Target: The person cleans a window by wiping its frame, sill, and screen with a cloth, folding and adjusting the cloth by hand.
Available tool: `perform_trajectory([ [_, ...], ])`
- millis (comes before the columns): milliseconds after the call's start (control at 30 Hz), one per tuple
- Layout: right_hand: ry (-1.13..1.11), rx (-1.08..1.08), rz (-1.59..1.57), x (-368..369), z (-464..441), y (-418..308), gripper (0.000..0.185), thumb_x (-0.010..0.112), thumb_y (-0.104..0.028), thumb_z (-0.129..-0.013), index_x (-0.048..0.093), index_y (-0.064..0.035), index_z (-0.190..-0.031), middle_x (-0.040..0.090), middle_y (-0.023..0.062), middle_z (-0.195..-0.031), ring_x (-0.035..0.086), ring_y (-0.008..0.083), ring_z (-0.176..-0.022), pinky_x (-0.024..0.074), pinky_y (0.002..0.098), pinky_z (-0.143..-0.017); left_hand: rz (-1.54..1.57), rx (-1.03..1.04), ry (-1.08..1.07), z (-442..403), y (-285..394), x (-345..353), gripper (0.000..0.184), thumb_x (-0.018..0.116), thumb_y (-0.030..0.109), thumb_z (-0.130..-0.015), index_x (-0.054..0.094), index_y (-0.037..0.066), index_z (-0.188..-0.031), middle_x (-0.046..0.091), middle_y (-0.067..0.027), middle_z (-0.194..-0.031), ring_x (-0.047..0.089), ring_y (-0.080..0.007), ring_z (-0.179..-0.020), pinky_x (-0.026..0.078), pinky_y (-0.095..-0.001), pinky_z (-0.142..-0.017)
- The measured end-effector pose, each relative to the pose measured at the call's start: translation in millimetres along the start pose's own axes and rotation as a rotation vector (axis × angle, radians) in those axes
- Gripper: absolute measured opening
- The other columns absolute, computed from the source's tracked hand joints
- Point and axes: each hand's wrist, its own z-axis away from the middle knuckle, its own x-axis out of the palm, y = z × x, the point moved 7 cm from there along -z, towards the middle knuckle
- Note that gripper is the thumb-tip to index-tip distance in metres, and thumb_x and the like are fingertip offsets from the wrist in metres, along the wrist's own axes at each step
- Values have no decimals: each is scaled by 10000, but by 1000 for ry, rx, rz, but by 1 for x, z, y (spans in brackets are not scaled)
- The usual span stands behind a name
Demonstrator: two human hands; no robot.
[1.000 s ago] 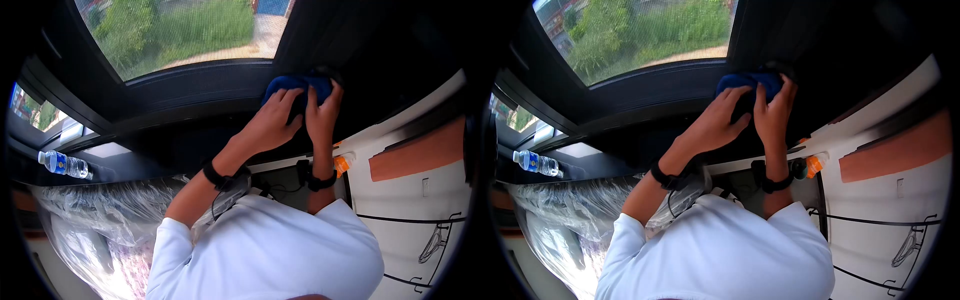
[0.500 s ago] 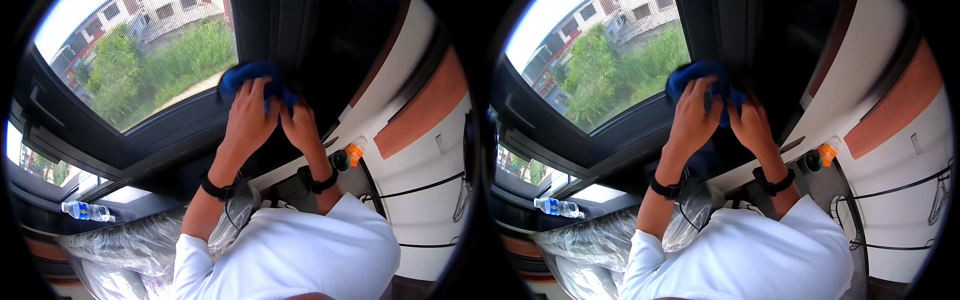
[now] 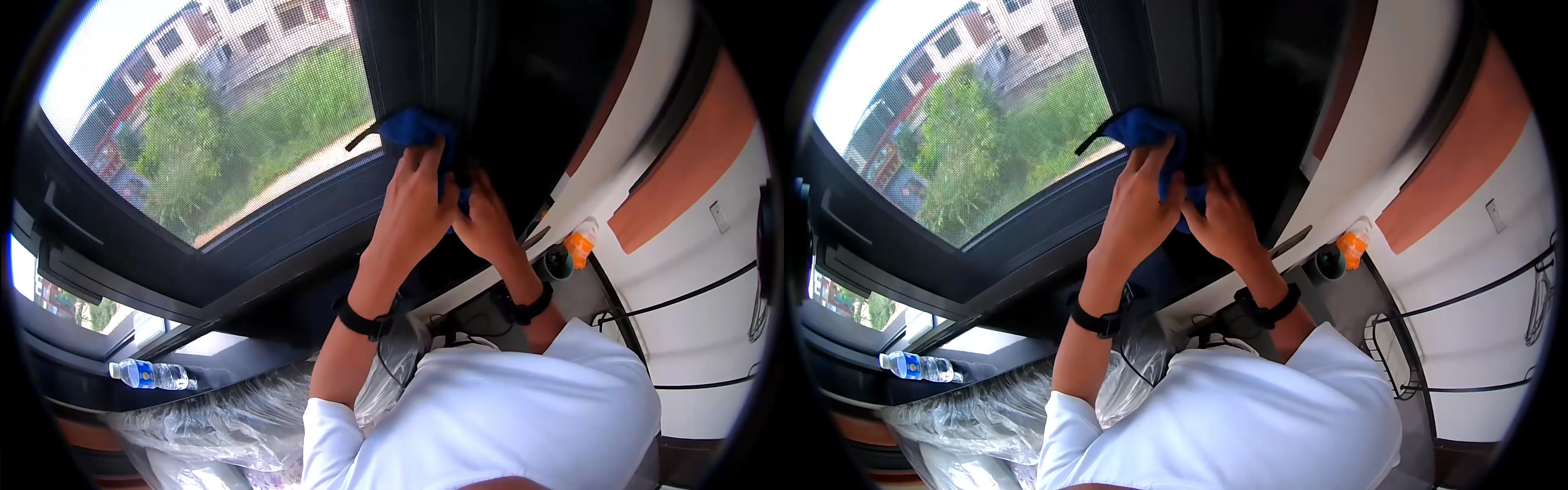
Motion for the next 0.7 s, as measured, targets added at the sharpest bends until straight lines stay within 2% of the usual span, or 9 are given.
perform_trajectory([
  [200, -197, 11, 44, 31, 20, 29, 628, 685, -281, -824, 440, 55, -1294, 507, 323, -1277, 585, 473, -1042, 508, 484, -872, -1, -162, -254, 14, -45, 21, 397, 619, 113, -860, 559, -81, -1201, 625, -282, -1067, 583, -458, -1044, 486, -452, -887],
  [233, -295, 223, 0, 25, 16, 19, 717, 694, -313, -829, 375, 58, -1353, 531, 328, -1237, 567, 475, -1081, 487, 479, -917, -6, -90, -190, 15, -46, 18, 397, 616, 118, -863, 562, -79, -1203, 625, -279, -1070, 590, -458, -1023, 485, -455, -882],
  [267, -249, 171, -73, 31, 22, 25, 795, 691, -355, -845, 312, 41, -1420, 460, 327, -1340, 488, 477, -1216, 415, 456, -1019, -12, -24, -124, 15, -46, 18, 397, 614, 124, -866, 565, -77, -1204, 624, -277, -1072, 597, -459, -1002, 484, -459, -878],
  [300, -223, 110, -166, 28, 18, 13, 809, 705, -301, -846, 274, 48, -1435, 391, 323, -1405, 433, 477, -1275, 377, 455, -1055, 78, -142, -166, 11, -46, 19, 439, 613, 108, -855, 538, -73, -1247, 582, -276, -1168, 586, -447, -1031, 468, -448, -922],
  [400, -95, -41, -156, 9, 9, -7, 795, 720, -312, -844, 305, 54, -1415, 349, 313, -1430, 398, 472, -1300, 380, 467, -1051, 69, -84, -63, -21, -3, -4, 511, 610, 91, -843, 483, -71, -1310, 483, -277, -1309, 537, -428, -1138, 437, -413, -992],
  [467, -92, -138, -88, 3, -1, -13, 771, 739, -264, -833, 338, 65, -1403, 305, 311, -1465, 383, 489, -1301, 375, 482, -1048, 126, -113, -71, -39, 18, -8, 570, 600, 66, -831, 431, -61, -1361, 373, -263, -1421, 409, -400, -1302, 368, -419, -1080],
  [533, -51, -186, -175, 4, -8, -20, 730, 746, -214, -820, 380, 55, -1392, 315, 308, -1465, 395, 489, -1290, 376, 489, -1044, -248, 195, 187, -44, 46, -21, 594, 568, 82, -827, 400, -59, -1379, 318, -231, -1478, 287, -377, -1397, 306, -451, -1126],
  [567, -53, -191, -172, 5, -8, -20, 730, 746, -214, -820, 380, 55, -1392, 315, 308, -1465, 395, 489, -1290, 376, 489, -1044, -309, 168, 150, -46, 42, -13, 641, 564, 115, -832, 367, -54, -1418, 271, -203, -1527, 191, -339, -1457, 225, -456, -1169],
  [700, -423, -40, -140, 30, 16, -11, 596, 685, -186, -862, 441, 41, -1357, 376, 315, -1426, 422, 463, -1276, 383, 476, -1038, -670, 123, 47, -27, 15, 29, 701, 577, 255, -871, 333, -44, -1456, 229, -217, -1554, 128, -345, -1483, 146, -452, -1191],
])
